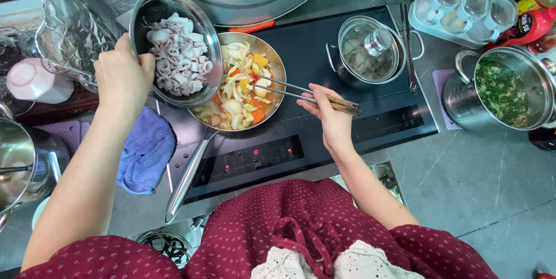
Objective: The person stirs vegetables in a frying pan with chopsticks, adds sliced squid and leafy greens from bowls, and sprinkles seasonings from containers.
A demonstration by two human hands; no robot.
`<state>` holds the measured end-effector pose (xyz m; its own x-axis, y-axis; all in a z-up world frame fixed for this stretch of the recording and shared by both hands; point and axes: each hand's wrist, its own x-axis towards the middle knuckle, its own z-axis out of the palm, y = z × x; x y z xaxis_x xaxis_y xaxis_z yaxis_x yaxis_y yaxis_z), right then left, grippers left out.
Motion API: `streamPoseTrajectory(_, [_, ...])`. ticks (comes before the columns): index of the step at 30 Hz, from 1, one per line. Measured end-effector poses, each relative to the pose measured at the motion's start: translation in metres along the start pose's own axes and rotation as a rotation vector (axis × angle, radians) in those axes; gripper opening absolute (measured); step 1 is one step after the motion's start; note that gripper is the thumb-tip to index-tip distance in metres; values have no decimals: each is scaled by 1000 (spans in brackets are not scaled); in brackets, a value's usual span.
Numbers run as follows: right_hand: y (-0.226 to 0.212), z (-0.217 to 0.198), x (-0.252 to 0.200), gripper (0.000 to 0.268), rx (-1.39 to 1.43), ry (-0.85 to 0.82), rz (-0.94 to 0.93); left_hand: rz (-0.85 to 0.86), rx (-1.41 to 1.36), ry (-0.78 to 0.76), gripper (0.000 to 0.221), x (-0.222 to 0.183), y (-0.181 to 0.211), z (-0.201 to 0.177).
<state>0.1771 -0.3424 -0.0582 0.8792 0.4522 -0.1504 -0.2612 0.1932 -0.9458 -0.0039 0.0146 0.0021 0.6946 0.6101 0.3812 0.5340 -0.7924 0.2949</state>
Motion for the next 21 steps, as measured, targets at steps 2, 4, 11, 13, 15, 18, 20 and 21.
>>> streamPoseTrajectory(2, [0, -1, 0, 32, 19, 0, 5, 11, 5, 4, 22, 0, 1, 0])
streamPoseTrajectory(4, [0, -1, 0, 32, 26, 2, 5, -13, -4, 4, 22, -1, 1, -1])
streamPoseTrajectory(11, [1, -4, -1, 32, 14, 0, -7, 3, 43, 20, 23, -2, -3, 1])
streamPoseTrajectory(13, [1, -5, -1, 32, 24, 1, -6, 15, 65, 30, 23, -3, -5, 2])
streamPoseTrajectory(15, [1, -6, -1, 32, 35, 3, -6, 8, 65, 35, 23, -4, -6, 4])
streamPoseTrajectory(18, [-1, -7, -3, 32, 32, 3, -12, -3, 52, 36, 24, -7, -8, 5])
streamPoseTrajectory(20, [-2, -8, -4, 32, 34, 8, -7, -8, 40, 32, 25, -9, -9, 6])
streamPoseTrajectory(21, [-2, -9, -5, 32, 34, 9, -7, -8, 38, 38, 25, -10, -10, 7])
